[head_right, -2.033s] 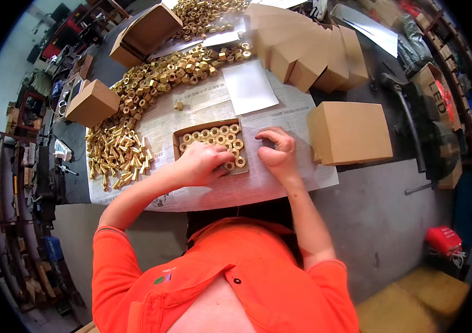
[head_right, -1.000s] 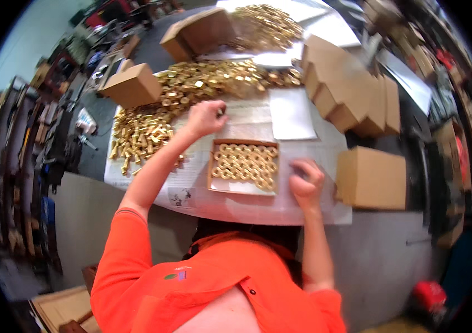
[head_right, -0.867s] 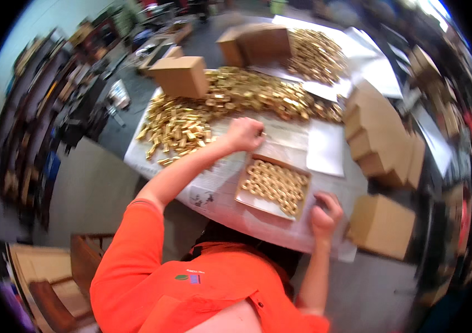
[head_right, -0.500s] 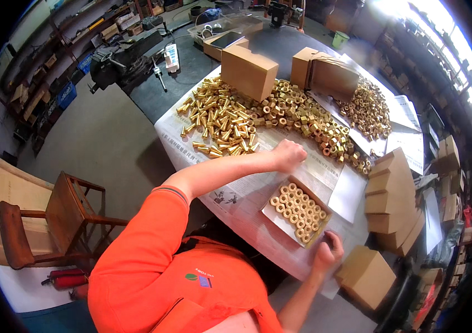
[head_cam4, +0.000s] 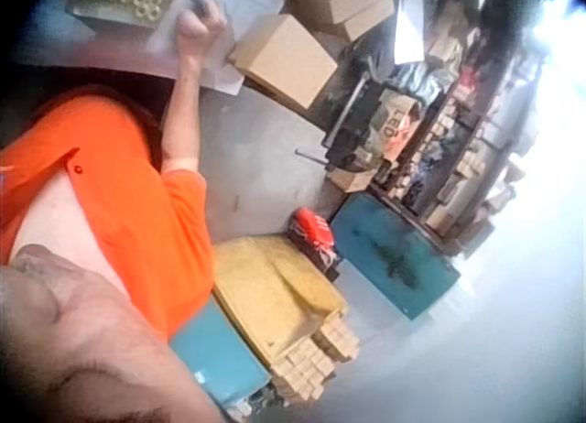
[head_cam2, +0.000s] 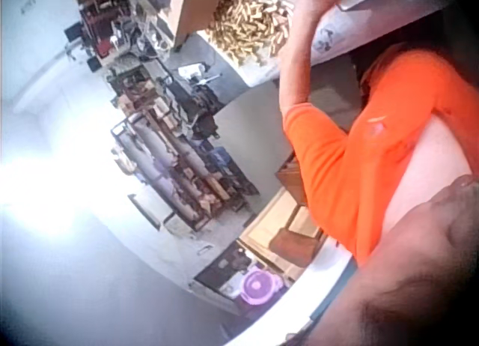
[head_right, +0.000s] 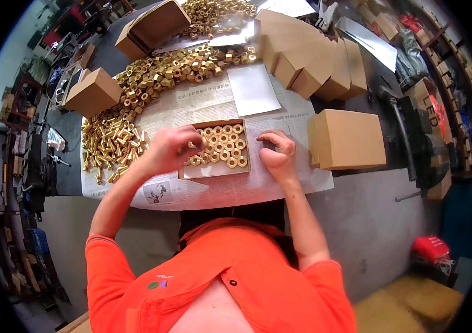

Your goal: The person picks small brass fittings from a pile on the table and places them one by one into a cardboard box. The person continues this repetitive sorting process throughout the clip.

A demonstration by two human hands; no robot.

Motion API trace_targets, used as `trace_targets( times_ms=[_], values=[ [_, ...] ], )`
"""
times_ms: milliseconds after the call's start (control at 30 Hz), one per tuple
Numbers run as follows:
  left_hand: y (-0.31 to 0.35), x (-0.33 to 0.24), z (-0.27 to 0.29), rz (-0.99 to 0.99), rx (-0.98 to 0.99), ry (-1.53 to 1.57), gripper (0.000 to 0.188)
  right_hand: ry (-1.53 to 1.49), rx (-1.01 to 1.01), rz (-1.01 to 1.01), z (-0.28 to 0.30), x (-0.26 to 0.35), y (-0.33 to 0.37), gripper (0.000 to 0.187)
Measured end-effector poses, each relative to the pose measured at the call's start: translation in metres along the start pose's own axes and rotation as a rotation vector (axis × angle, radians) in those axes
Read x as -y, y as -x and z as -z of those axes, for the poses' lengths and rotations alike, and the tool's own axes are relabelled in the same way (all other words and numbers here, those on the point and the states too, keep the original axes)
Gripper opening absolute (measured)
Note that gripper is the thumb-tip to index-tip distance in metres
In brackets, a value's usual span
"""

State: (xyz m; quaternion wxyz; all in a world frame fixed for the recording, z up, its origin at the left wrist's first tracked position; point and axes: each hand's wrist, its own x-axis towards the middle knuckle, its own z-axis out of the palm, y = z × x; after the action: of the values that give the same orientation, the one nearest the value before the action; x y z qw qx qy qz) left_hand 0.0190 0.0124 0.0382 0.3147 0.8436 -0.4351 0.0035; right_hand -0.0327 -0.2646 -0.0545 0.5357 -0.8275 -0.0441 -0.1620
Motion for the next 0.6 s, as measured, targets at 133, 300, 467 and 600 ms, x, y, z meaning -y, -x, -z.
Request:
trace_targets(
  times_ms=[133, 300, 467, 600],
  values=[
    [0.003, -0.013, -0.025, -0.16, 0.246, -0.129, 0.011, 0.022, 0.0, 0.025, 0.002, 0.009, -0.002, 0.03],
    [-0.002, -0.005, -0.036, -0.222, 0.284, -0.159, 0.015, -0.007, 0.006, 0.006, 0.002, 0.009, -0.002, 0.03],
    [-0.01, 0.002, -0.043, -0.26, 0.289, -0.2, 0.015, -0.002, -0.006, 0.024, 0.0, 0.002, -0.003, 0.03],
    [-0.012, 0.005, -0.044, -0.278, 0.272, -0.144, 0.011, 0.015, -0.009, 0.061, 0.0, 0.004, -0.004, 0.029]
  ],
)
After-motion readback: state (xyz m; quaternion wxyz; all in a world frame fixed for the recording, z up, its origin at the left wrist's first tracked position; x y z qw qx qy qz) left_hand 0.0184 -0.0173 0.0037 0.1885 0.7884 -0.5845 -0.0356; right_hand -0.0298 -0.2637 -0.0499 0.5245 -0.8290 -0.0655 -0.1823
